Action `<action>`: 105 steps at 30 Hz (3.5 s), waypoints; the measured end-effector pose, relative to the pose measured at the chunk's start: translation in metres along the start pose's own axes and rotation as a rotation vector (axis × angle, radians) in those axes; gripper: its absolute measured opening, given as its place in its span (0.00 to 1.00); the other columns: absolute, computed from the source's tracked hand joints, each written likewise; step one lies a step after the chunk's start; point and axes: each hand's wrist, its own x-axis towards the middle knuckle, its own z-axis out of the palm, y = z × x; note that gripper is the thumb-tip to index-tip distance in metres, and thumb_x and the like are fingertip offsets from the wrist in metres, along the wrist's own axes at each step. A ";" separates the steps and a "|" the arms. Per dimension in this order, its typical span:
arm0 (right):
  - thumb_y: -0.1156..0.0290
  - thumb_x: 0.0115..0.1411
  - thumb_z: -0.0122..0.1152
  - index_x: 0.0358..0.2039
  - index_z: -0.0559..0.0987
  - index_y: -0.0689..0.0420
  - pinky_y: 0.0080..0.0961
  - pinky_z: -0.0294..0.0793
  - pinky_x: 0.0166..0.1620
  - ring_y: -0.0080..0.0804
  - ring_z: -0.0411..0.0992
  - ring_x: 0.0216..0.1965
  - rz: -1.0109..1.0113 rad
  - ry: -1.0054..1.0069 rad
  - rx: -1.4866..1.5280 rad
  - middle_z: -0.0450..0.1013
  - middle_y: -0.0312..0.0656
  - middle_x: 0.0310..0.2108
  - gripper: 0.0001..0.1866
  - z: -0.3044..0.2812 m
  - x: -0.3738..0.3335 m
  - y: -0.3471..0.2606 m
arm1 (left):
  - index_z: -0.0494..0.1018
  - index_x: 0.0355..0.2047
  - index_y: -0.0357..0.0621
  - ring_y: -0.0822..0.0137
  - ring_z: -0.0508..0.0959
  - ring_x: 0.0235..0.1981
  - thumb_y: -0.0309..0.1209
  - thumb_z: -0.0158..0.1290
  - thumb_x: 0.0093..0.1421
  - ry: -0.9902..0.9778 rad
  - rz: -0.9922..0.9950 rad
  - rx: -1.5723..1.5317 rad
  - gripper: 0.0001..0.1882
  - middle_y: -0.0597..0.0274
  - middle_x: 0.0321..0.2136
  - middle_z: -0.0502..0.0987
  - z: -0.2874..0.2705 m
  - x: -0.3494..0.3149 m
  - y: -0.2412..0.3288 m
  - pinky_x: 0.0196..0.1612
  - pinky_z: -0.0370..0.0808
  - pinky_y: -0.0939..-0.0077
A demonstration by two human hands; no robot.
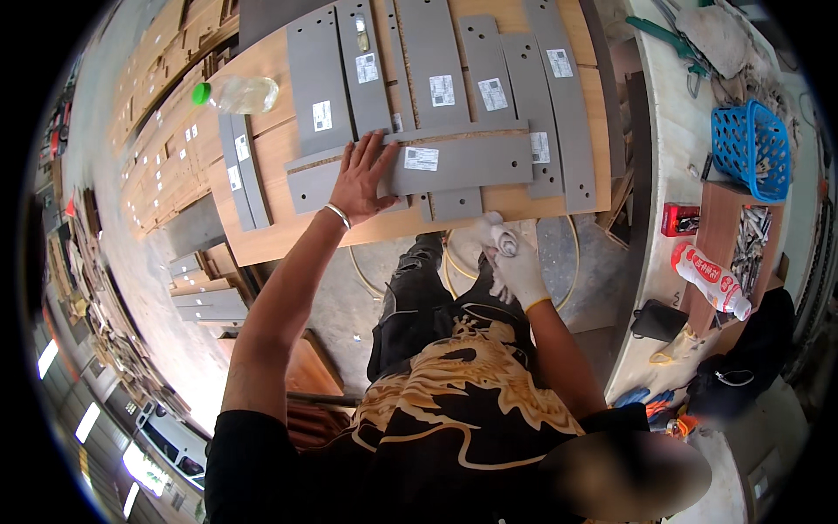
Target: The person wipes multiple gray wooden planks on a workbench using a white cloth. They repeatedly pick up a plastic bottle with a green cap, pour liquid onto the cloth, and wipe each plank individually before placing it back on the table.
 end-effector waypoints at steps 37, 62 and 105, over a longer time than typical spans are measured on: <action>0.73 0.67 0.64 0.56 0.79 0.64 0.28 0.80 0.48 0.32 0.80 0.46 -0.005 0.562 0.706 0.80 0.41 0.49 0.18 0.026 -0.125 0.073 | 0.83 0.49 0.56 0.50 0.79 0.52 0.34 0.56 0.63 0.211 0.020 -0.079 0.14 0.56 0.43 0.81 -0.038 0.071 -0.050 0.51 0.77 0.51; 0.61 0.63 0.61 0.60 0.78 0.58 0.49 0.58 0.62 0.49 0.66 0.57 -0.518 0.610 -0.227 0.74 0.52 0.56 0.26 0.123 0.051 -0.076 | 0.59 0.72 0.37 0.46 0.49 0.79 0.39 0.45 0.69 0.362 -0.230 0.079 0.34 0.46 0.76 0.55 0.038 0.023 -0.040 0.78 0.38 0.44; 0.57 0.70 0.50 0.71 0.67 0.58 0.49 0.44 0.78 0.53 0.52 0.77 -0.345 0.689 -0.765 0.60 0.56 0.73 0.33 0.079 0.130 -0.113 | 0.60 0.71 0.34 0.43 0.53 0.77 0.40 0.41 0.70 0.307 -0.202 0.216 0.33 0.43 0.75 0.58 0.038 0.027 -0.041 0.75 0.45 0.43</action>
